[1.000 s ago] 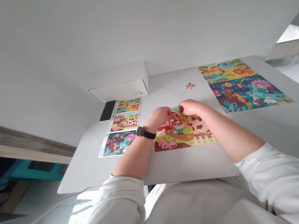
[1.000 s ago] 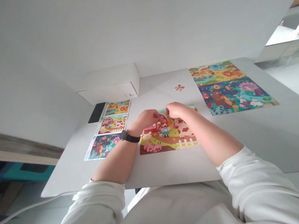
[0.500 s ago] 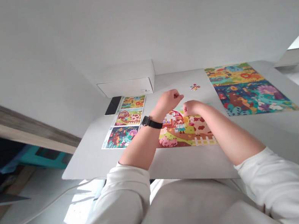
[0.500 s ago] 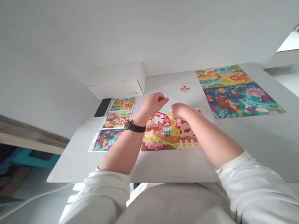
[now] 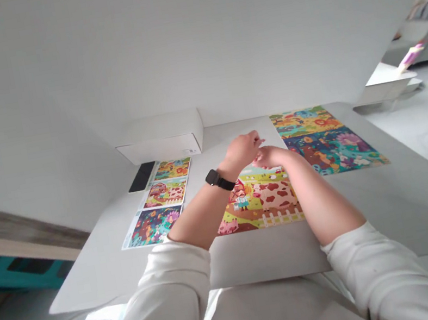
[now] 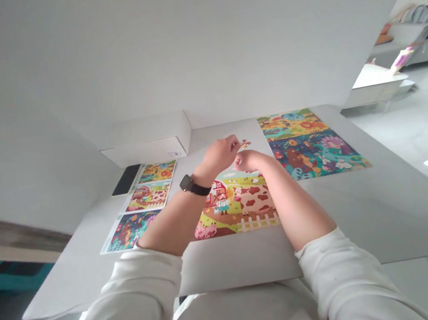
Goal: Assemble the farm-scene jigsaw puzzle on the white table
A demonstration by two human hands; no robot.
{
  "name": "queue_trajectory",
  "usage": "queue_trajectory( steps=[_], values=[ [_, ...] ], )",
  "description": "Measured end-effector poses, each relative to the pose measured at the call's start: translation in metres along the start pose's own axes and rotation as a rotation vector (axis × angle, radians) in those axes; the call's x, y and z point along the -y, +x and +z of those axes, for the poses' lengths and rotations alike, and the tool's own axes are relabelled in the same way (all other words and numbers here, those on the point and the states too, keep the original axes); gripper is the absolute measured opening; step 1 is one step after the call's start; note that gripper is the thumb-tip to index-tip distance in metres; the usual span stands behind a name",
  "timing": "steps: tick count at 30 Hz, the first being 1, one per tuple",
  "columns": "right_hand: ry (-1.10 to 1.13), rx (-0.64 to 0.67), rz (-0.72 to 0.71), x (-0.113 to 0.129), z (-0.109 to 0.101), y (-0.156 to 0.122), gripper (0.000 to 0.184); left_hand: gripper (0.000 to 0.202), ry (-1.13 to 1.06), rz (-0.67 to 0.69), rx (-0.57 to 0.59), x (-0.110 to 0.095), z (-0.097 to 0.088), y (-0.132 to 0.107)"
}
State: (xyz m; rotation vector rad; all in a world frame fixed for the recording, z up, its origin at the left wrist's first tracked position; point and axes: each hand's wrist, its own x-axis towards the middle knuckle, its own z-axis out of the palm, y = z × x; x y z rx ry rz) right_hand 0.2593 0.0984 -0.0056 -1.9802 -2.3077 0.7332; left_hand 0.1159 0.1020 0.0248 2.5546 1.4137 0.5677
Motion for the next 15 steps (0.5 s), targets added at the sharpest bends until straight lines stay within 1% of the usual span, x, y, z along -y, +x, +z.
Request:
queue_trajectory(
  steps=[2, 4, 7, 8, 11, 15],
  values=[
    [0.086, -0.036, 0.034, -0.015, -0.013, 0.0, 0.023, 0.031, 0.01, -0.04, -0.022, 0.028, -0.001, -0.001],
    [0.126, -0.096, 0.073, -0.03, -0.024, 0.0, 0.023, 0.028, 0.002, -0.08, -0.019, 0.055, -0.003, -0.004],
    [0.055, -0.164, 0.143, -0.05, -0.033, 0.011, 0.024, 0.025, -0.014, -0.125, 0.056, 0.087, -0.006, -0.011],
    [0.019, -0.178, 0.166, -0.055, -0.034, 0.018, 0.025, 0.025, -0.021, -0.13, 0.08, 0.094, -0.007, -0.014],
    [-0.066, -0.201, 0.211, -0.064, -0.033, 0.047, 0.032, 0.026, -0.017, -0.16, 0.088, 0.108, -0.011, -0.02],
    [-0.13, -0.231, 0.231, -0.07, -0.026, 0.089, 0.043, 0.025, -0.014, -0.174, 0.132, 0.111, -0.018, -0.024]
  ],
)
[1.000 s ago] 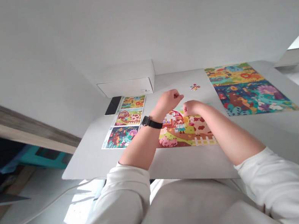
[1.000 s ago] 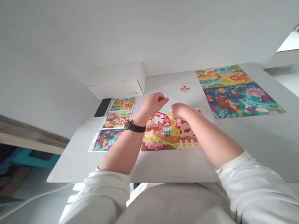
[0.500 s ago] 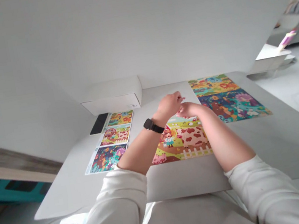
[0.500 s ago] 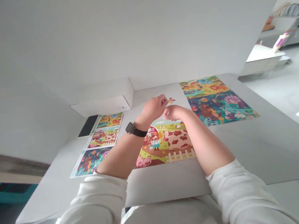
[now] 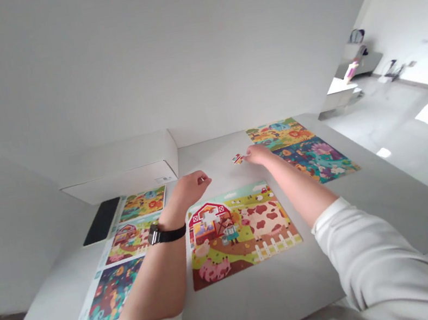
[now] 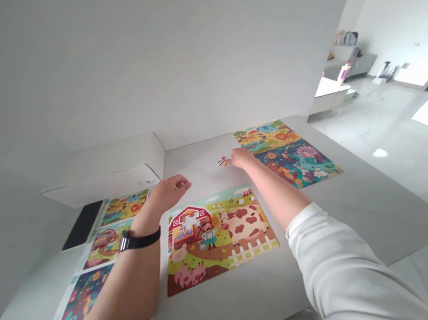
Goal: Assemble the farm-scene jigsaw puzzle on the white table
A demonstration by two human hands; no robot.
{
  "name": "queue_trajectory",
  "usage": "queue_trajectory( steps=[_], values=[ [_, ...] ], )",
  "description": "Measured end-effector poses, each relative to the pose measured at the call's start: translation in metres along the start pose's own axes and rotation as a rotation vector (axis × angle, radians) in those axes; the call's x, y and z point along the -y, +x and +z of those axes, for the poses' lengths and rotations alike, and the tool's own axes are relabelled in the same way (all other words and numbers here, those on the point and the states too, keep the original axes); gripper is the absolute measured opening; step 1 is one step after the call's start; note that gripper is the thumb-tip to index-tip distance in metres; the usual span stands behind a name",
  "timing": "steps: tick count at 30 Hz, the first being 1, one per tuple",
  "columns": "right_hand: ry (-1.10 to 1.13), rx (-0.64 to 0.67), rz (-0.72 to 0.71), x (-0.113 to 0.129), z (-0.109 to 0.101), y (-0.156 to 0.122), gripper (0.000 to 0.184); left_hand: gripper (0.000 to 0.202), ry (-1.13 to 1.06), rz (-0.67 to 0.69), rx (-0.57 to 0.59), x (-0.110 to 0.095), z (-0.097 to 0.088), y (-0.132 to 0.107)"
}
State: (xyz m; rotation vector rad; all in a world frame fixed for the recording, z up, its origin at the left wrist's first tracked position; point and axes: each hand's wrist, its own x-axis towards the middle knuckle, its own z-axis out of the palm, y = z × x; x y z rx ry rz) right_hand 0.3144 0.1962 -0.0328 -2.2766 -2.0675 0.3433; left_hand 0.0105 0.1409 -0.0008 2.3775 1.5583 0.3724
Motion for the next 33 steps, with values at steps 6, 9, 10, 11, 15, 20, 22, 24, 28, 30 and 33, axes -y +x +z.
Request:
queue_trajectory(
  steps=[6, 9, 10, 11, 15, 20, 22, 24, 28, 30, 33],
  values=[
    [-0.05, 0.031, 0.054, 0.018, 0.015, 0.031, 0.068, 0.026, -0.036, -0.024, 0.002, -0.002, -0.008, -0.003],
    [-0.058, 0.05, 0.05, 0.024, 0.018, 0.04, 0.063, 0.026, -0.041, -0.037, -0.016, 0.001, -0.009, -0.004],
    [-0.067, 0.061, 0.046, 0.025, 0.018, 0.043, 0.059, 0.025, -0.036, -0.039, -0.027, 0.002, -0.009, -0.004],
    [-0.08, 0.075, 0.041, 0.026, 0.018, 0.044, 0.056, 0.025, -0.032, -0.037, -0.037, 0.002, -0.009, -0.004],
    [-0.139, 0.119, 0.023, 0.03, 0.016, 0.044, 0.054, 0.024, -0.032, -0.019, -0.048, -0.004, -0.013, -0.009],
    [-0.178, 0.115, -0.005, 0.035, 0.011, 0.032, 0.054, 0.024, -0.051, 0.008, -0.05, -0.017, -0.022, -0.016],
    [-0.188, 0.119, -0.028, 0.035, 0.009, 0.027, 0.051, 0.024, -0.059, 0.028, -0.063, -0.021, -0.025, -0.019],
    [-0.191, 0.13, -0.049, 0.035, 0.007, 0.023, 0.043, 0.023, -0.063, 0.04, -0.076, -0.024, -0.029, -0.022],
    [-0.17, 0.121, -0.1, 0.03, 0.007, 0.016, 0.031, 0.022, -0.067, 0.052, -0.093, -0.031, -0.04, -0.03],
    [-0.139, 0.076, -0.108, 0.026, 0.011, 0.011, 0.032, 0.023, -0.069, 0.052, -0.113, -0.035, -0.046, -0.035],
    [-0.01, -0.075, -0.057, 0.021, 0.023, 0.003, 0.038, 0.028, -0.086, 0.068, -0.153, -0.041, -0.053, -0.042]
  ],
)
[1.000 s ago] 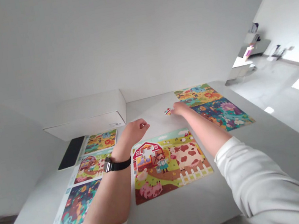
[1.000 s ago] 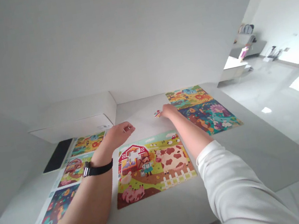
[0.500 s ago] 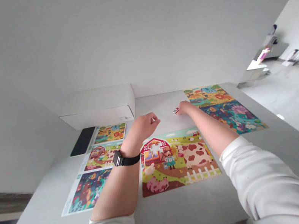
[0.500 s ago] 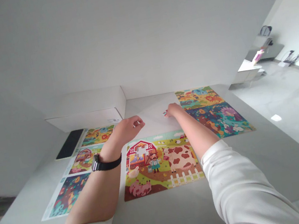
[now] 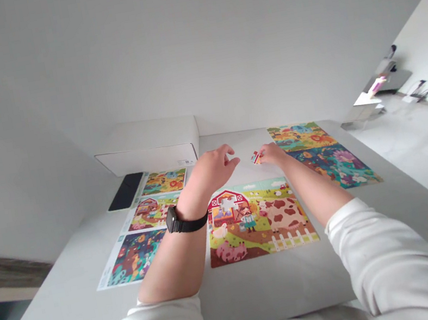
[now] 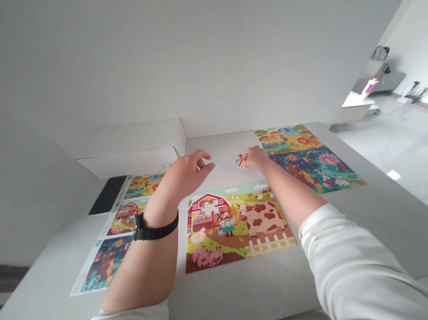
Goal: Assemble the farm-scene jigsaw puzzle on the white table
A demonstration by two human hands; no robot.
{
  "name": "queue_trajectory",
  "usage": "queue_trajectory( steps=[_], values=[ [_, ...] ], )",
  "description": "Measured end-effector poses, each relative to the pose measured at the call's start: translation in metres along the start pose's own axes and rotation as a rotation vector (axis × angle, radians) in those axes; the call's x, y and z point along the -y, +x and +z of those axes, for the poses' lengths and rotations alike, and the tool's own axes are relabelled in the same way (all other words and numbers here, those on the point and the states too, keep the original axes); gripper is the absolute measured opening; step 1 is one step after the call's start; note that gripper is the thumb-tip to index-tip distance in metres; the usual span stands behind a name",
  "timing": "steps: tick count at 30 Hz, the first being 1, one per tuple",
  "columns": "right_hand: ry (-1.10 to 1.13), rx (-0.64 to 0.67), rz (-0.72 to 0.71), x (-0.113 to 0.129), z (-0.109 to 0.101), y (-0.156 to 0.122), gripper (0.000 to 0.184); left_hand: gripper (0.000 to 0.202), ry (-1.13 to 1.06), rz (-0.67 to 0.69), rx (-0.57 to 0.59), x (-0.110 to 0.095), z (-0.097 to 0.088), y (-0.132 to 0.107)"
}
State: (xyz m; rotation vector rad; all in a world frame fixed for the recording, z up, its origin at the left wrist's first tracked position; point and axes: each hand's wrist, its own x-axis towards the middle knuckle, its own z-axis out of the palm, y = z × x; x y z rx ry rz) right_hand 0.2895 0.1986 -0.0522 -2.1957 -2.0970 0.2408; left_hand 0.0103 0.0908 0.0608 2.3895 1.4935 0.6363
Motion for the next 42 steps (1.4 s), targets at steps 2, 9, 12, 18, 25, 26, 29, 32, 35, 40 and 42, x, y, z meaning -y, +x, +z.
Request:
queue_trajectory(
  steps=[2, 9, 12, 18, 25, 26, 29, 32, 35, 40, 42],
  values=[
    [0.097, -0.093, 0.042, -0.002, 0.007, -0.007, 0.038, 0.03, -0.019, 0.023, -0.011, -0.004, -0.003, -0.003],
    [0.416, -0.118, 0.007, 0.007, -0.004, -0.032, 0.018, 0.032, -0.039, 0.065, -0.046, -0.003, -0.006, -0.006],
    [0.599, -0.069, -0.104, 0.025, -0.02, -0.051, 0.018, 0.03, -0.045, 0.061, -0.071, 0.001, -0.007, -0.006],
    [0.875, 0.019, -0.298, 0.062, -0.036, -0.104, 0.022, 0.028, -0.061, 0.072, -0.085, 0.004, -0.004, -0.017],
    [1.042, 0.1, -0.421, 0.075, -0.02, -0.121, 0.022, 0.019, -0.096, 0.058, 0.06, 0.002, 0.008, -0.028],
    [1.068, 0.096, -0.431, 0.076, -0.018, -0.12, 0.023, 0.018, -0.098, 0.049, 0.069, 0.003, 0.01, -0.028],
    [1.121, 0.081, -0.466, 0.075, -0.017, -0.118, 0.022, 0.02, -0.107, 0.016, 0.1, 0.008, 0.013, -0.025],
    [1.143, 0.113, -0.45, 0.073, -0.021, -0.119, 0.02, 0.022, -0.135, 0.008, 0.154, 0.013, 0.015, -0.021],
    [1.178, 0.16, -0.365, 0.069, -0.024, -0.12, 0.018, 0.023, -0.199, 0.003, 0.176, 0.02, 0.018, -0.017],
    [1.137, 0.213, -0.309, 0.065, -0.024, -0.119, 0.02, 0.023, -0.305, -0.046, 0.176, 0.032, 0.022, -0.012],
    [1.118, 0.219, -0.291, 0.065, -0.023, -0.119, 0.021, 0.021, -0.328, -0.072, 0.197, 0.035, 0.022, -0.011]
  ],
)
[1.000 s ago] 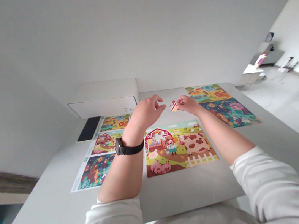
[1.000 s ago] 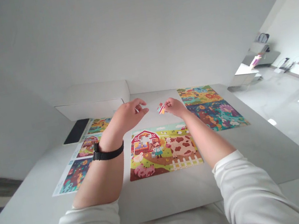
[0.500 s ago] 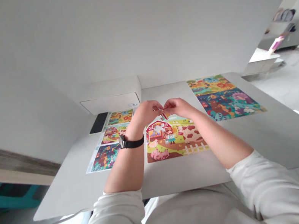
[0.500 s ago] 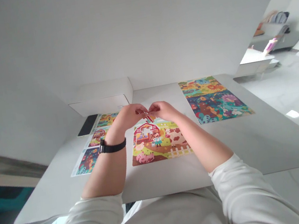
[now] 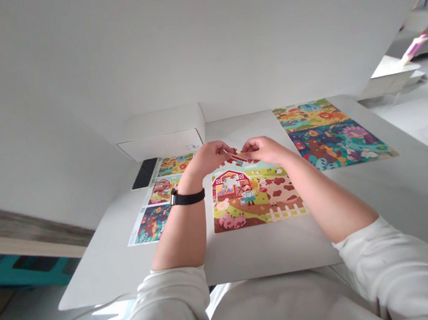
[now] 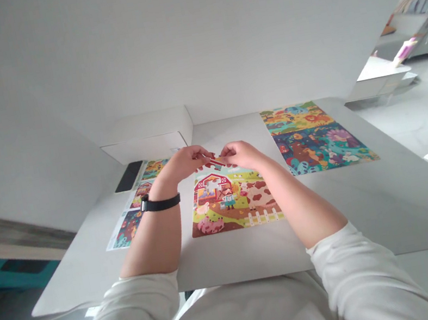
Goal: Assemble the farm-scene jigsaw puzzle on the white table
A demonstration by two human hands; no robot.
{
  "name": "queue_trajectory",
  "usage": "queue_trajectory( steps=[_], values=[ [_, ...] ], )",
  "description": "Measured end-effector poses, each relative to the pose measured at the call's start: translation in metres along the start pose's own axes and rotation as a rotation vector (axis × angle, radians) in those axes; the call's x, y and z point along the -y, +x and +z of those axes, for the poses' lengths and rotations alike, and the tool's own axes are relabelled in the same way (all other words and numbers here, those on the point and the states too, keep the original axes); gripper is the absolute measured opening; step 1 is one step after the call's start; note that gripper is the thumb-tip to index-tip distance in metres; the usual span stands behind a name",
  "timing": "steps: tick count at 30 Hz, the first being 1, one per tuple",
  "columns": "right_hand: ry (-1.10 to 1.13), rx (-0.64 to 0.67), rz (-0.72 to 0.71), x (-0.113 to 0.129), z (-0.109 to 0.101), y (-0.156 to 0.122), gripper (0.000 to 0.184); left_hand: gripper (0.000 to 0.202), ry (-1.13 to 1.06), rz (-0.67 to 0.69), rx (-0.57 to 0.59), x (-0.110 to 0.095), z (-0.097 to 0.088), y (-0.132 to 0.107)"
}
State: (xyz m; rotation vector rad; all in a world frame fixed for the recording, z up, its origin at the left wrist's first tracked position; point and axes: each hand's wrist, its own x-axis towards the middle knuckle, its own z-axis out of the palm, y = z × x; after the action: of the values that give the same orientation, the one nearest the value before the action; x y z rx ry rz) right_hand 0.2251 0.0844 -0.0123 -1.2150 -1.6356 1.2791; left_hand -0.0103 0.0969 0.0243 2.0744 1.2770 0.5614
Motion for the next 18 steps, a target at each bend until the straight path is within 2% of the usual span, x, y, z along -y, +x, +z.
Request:
queue_trajectory(
  steps=[4, 9, 18],
  values=[
    [-0.023, 0.017, -0.003, -0.0019, 0.0021, 0.0007, 0.023, 0.018, -0.024, -0.011, 0.029, -0.0018, -0.0021, -0.0023],
    [-0.064, 0.041, -0.037, -0.0052, 0.006, 0.0009, 0.02, 0.019, 0.047, -0.016, 0.027, -0.0079, -0.0056, -0.0065],
    [-0.095, 0.054, -0.028, -0.0021, 0.0057, -0.0014, 0.019, 0.016, 0.059, -0.024, 0.033, -0.0021, -0.0037, -0.0038]
  ],
)
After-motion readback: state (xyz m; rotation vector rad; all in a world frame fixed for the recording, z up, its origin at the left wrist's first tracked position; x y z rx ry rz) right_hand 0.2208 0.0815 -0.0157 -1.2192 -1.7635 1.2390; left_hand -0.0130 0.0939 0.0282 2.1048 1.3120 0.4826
